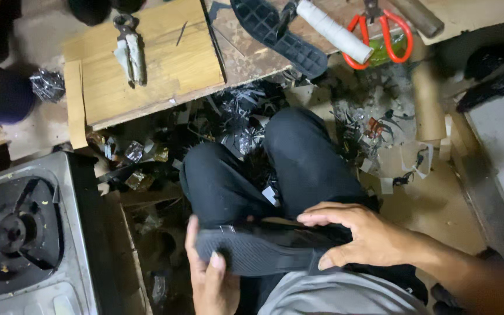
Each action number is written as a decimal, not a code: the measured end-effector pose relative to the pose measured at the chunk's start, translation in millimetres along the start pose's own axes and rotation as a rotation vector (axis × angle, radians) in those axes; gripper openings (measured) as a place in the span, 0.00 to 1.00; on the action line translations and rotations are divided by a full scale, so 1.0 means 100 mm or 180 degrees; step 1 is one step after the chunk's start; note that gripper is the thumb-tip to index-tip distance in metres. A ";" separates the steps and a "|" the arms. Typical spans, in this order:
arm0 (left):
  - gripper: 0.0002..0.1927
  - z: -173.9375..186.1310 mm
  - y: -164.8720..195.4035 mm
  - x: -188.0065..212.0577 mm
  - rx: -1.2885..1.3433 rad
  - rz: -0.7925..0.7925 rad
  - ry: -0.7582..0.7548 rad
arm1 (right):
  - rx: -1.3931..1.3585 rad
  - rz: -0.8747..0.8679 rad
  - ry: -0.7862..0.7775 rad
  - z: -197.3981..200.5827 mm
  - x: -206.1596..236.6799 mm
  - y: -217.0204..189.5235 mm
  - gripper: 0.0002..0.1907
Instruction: The person sits on the floor and repeatedly attaches rubber soles to black high-heeled shoes. They align the sole, press it by hand, and use a hammer to tap the edges into place. The person handles multiple shoes one at a time, placing finished shoes on a nearby shelf.
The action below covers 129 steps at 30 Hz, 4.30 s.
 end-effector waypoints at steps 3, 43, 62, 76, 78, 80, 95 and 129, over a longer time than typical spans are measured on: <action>0.37 0.57 -0.35 0.21 -0.0733 0.0609 0.0213 | 0.0479 -0.0285 -0.0149 -0.07 0.02 0.09 0.36; 0.22 -0.74 0.23 0.20 -0.4764 -0.1058 -0.1376 | 0.0362 0.0452 0.0251 -0.28 -0.08 0.30 0.24; 0.24 -0.84 0.17 0.18 -0.4799 -0.1144 -0.1630 | 0.0815 0.0941 0.0459 -0.32 0.22 0.19 0.17; 0.24 -0.89 0.16 0.28 -0.4874 -0.1552 -0.1703 | -0.0309 -0.0754 0.0379 -0.19 -0.06 0.82 0.18; 0.24 -0.89 0.16 0.27 -0.4913 -0.1543 -0.1679 | -0.0268 -0.0689 0.0374 -0.17 -0.09 0.77 0.19; 0.24 -0.87 0.13 0.26 -0.4951 -0.1435 -0.1679 | -0.0116 -0.0301 0.0430 -0.13 -0.10 0.61 0.20; 0.31 0.02 0.30 0.04 -0.3018 0.0506 -0.0583 | -0.0085 0.0725 0.0788 -0.01 0.18 0.44 0.16; 0.20 -1.25 0.65 0.48 -0.3148 -0.2313 -0.1839 | -0.0175 0.1724 0.1280 -0.26 0.29 -0.82 0.14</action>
Point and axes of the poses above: each hand's wrist, its own x-axis away from the middle knuckle, its own z-axis out of the back of the hand, y = z × x, the point moved 10 cm from there along -x, towards the middle knuckle, and after that the axes turned 3 degrees about -x, right-handed, at the moved point
